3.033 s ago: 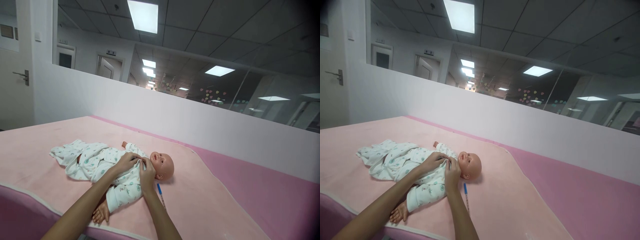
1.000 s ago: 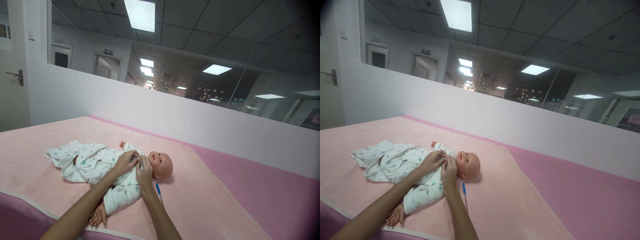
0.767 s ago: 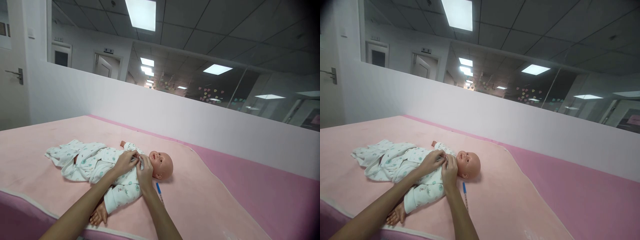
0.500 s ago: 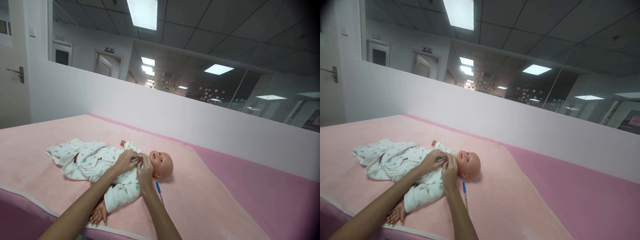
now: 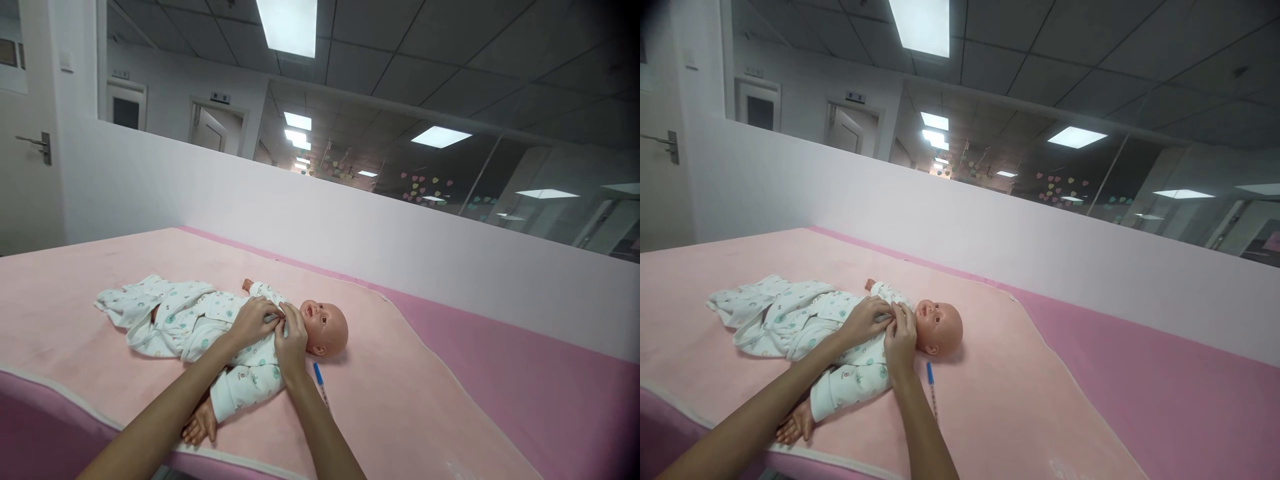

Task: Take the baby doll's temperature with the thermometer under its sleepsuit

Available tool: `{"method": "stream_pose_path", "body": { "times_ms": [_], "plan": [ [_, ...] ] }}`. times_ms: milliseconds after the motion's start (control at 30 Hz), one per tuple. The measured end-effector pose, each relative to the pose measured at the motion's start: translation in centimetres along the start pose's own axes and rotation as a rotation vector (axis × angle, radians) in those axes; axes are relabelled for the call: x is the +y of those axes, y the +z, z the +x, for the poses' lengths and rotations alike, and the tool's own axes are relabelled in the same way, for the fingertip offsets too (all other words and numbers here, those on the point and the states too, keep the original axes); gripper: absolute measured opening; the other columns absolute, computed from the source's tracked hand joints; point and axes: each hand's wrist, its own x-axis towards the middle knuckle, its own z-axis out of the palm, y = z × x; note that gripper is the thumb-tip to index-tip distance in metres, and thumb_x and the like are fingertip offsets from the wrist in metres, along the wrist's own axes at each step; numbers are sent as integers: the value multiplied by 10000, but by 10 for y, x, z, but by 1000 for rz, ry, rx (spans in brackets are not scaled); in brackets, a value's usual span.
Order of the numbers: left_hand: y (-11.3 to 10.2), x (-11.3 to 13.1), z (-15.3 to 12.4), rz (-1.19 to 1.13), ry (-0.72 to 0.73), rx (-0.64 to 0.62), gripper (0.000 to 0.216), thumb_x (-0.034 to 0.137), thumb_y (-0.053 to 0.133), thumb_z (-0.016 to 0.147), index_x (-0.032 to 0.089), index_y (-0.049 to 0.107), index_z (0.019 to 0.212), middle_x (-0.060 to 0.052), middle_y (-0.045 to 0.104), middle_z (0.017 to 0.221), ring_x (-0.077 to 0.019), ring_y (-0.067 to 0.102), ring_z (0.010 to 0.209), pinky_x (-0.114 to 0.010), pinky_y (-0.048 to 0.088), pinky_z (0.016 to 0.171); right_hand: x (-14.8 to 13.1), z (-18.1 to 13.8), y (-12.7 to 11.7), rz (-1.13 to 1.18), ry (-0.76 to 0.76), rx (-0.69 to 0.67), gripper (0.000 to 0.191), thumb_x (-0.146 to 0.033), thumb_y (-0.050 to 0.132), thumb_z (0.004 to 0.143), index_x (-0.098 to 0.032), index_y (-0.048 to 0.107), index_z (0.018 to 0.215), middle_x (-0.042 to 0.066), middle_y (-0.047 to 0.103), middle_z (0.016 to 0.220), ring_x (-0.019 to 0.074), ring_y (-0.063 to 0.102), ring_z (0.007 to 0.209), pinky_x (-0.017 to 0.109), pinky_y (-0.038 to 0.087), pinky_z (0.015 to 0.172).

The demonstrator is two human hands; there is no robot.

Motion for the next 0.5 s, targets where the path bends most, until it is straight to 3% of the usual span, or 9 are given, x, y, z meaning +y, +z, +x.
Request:
{"method": "stream_pose_path", "body": {
  "times_ms": [300, 500],
  "plan": [
    [-1, 1, 0, 33, -13, -14, 186, 205, 525, 773, 251, 679, 867, -15, 651, 802, -189, 531, 818, -302, 363, 761, -3, 2, -2, 22, 50, 7, 338, -84, 384, 789, -150, 626, 1015, 98, 592, 1060, 176, 541, 1006, 327, 465, 878],
    [-2, 3, 0, 21, -17, -4, 176, 207, 535, 771, 241, 686, 856, -16, 655, 792, -185, 532, 807, -301, 370, 755, -6, 3, -4, 48, 101, 6, 386, -51, 383, 741, -191, 625, 1006, 76, 577, 1081, 184, 527, 1025, 352, 457, 880]
  ]
}}
